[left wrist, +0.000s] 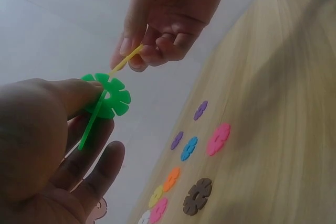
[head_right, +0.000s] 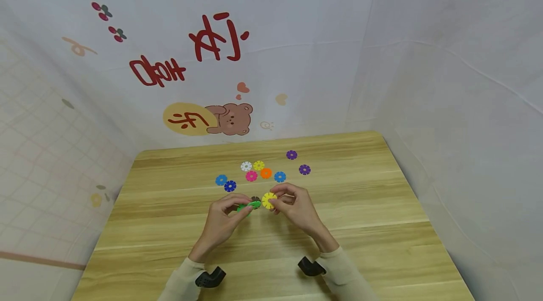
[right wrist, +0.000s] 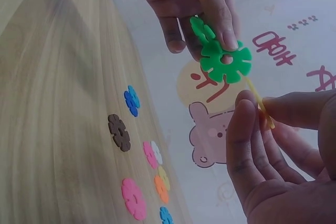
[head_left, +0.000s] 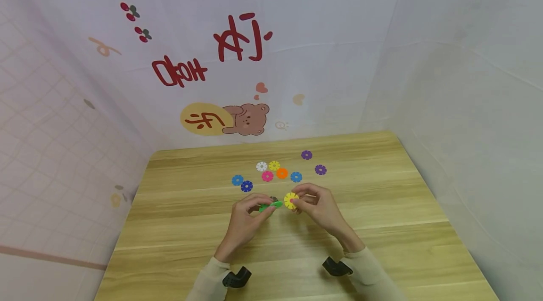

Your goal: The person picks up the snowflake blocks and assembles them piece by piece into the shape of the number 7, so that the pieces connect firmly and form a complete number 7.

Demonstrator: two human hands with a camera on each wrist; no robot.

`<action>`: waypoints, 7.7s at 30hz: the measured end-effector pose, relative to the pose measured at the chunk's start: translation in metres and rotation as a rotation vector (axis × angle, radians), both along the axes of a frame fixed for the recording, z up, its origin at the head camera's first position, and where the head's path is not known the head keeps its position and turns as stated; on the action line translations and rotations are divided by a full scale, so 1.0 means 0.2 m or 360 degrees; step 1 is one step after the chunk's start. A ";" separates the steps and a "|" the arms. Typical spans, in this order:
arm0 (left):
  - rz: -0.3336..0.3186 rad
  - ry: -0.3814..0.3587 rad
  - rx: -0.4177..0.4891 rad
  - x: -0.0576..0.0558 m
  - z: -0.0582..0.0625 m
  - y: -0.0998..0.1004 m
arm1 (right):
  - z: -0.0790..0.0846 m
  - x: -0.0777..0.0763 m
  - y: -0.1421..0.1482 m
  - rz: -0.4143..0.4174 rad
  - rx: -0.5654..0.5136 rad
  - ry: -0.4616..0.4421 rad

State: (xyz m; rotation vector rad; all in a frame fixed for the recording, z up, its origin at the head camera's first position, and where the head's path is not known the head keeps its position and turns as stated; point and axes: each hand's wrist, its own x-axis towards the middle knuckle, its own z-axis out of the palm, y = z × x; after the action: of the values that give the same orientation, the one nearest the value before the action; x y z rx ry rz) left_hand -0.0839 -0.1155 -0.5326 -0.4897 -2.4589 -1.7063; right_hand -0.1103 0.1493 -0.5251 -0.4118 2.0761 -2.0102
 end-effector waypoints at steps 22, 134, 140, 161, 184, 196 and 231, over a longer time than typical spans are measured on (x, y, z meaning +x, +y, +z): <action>-0.0074 0.0093 -0.0017 0.00 -0.01 0.01 | -0.01 0.01 -0.02 0.0040 0.0129 0.0028; -0.0084 0.0176 -0.0167 0.03 -0.06 0.01 | -0.10 0.06 -0.11 0.0093 0.0148 0.0037; -0.0067 0.0144 -0.0193 0.04 -0.06 0.00 | -0.11 0.06 -0.10 0.0097 0.0177 0.0032; 0.0065 0.0048 -0.0094 0.04 -0.02 -0.14 | -0.22 -0.06 -0.04 -0.0072 0.0423 0.0235; 0.0127 0.0071 -0.0019 0.05 -0.03 -0.23 | -0.24 -0.38 -0.09 -0.0104 0.0751 0.0388; 0.0142 0.0067 -0.0004 0.04 -0.03 -0.25 | -0.22 -0.56 -0.18 -0.0070 0.0897 0.0387; 0.0184 0.0064 0.0029 0.04 -0.04 -0.27 | -0.38 -0.79 -0.35 -0.0118 0.1071 0.0387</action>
State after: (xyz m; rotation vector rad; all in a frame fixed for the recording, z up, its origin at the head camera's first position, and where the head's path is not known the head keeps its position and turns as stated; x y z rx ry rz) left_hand -0.0764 -0.1700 -0.5411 -0.3680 -2.3915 -1.6562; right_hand -0.2689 0.0803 -0.6019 -0.4606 2.7719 -1.2100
